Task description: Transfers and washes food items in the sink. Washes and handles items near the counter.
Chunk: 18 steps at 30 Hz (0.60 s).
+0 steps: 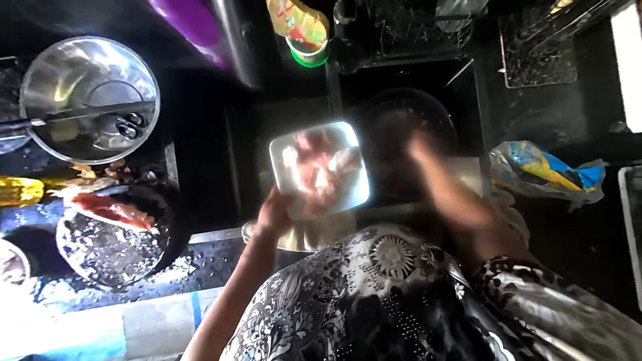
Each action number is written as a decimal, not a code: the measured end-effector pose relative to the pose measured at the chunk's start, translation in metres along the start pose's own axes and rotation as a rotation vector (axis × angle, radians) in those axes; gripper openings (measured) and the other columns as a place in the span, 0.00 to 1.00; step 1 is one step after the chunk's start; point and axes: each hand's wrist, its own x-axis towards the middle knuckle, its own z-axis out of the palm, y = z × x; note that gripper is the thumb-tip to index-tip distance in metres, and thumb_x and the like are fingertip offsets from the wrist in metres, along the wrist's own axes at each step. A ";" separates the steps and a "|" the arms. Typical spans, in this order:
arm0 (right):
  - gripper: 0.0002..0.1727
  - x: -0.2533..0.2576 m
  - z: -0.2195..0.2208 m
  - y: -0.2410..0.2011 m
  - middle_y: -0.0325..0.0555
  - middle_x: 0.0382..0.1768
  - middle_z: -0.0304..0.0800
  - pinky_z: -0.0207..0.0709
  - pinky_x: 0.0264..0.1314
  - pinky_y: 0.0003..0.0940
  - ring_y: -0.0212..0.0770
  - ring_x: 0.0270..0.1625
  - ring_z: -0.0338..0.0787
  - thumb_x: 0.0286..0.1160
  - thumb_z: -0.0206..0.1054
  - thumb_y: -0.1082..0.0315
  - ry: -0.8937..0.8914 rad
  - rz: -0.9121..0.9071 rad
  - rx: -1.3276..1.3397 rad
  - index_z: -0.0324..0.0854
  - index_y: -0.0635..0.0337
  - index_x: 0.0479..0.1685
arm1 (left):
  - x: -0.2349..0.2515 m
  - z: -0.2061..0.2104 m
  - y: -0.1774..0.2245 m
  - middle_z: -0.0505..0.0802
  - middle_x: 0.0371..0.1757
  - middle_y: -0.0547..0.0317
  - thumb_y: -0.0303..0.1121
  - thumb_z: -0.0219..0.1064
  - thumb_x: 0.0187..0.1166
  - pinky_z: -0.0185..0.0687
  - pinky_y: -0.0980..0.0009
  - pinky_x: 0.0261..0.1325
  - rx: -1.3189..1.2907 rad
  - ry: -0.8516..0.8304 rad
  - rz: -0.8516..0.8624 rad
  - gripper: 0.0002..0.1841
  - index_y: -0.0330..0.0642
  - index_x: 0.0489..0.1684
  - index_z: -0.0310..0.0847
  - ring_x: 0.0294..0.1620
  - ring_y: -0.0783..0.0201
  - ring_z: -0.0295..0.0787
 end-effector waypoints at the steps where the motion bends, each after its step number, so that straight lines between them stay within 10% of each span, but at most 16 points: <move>1: 0.29 0.004 -0.003 0.002 0.72 0.75 0.78 0.68 0.79 0.70 0.70 0.78 0.77 0.78 0.69 0.64 0.066 0.033 0.001 0.75 0.69 0.77 | 0.000 0.000 0.000 0.92 0.54 0.51 0.25 0.51 0.89 0.92 0.56 0.52 -0.002 0.006 0.000 0.23 0.52 0.82 0.63 0.48 0.58 0.93; 5: 0.28 -0.027 -0.047 -0.030 0.66 0.83 0.71 0.61 0.89 0.49 0.57 0.86 0.71 0.87 0.63 0.68 -0.141 0.214 0.190 0.67 0.72 0.82 | 0.001 0.003 0.001 0.91 0.53 0.49 0.24 0.50 0.89 0.93 0.55 0.50 0.008 0.038 -0.009 0.22 0.48 0.81 0.63 0.48 0.58 0.94; 12: 0.27 0.021 0.023 0.007 0.70 0.80 0.73 0.59 0.86 0.69 0.71 0.85 0.69 0.91 0.56 0.61 0.024 0.032 -0.055 0.71 0.67 0.82 | 0.000 0.008 0.004 0.91 0.52 0.48 0.23 0.48 0.90 0.93 0.56 0.49 -0.004 0.053 -0.019 0.22 0.46 0.82 0.60 0.47 0.57 0.94; 18: 0.25 -0.013 -0.016 -0.014 0.62 0.82 0.73 0.62 0.88 0.51 0.56 0.85 0.72 0.93 0.54 0.63 -0.218 -0.006 0.197 0.69 0.66 0.84 | -0.001 0.006 0.003 0.92 0.51 0.50 0.25 0.49 0.91 0.92 0.56 0.50 -0.019 0.055 -0.040 0.21 0.48 0.80 0.63 0.46 0.58 0.94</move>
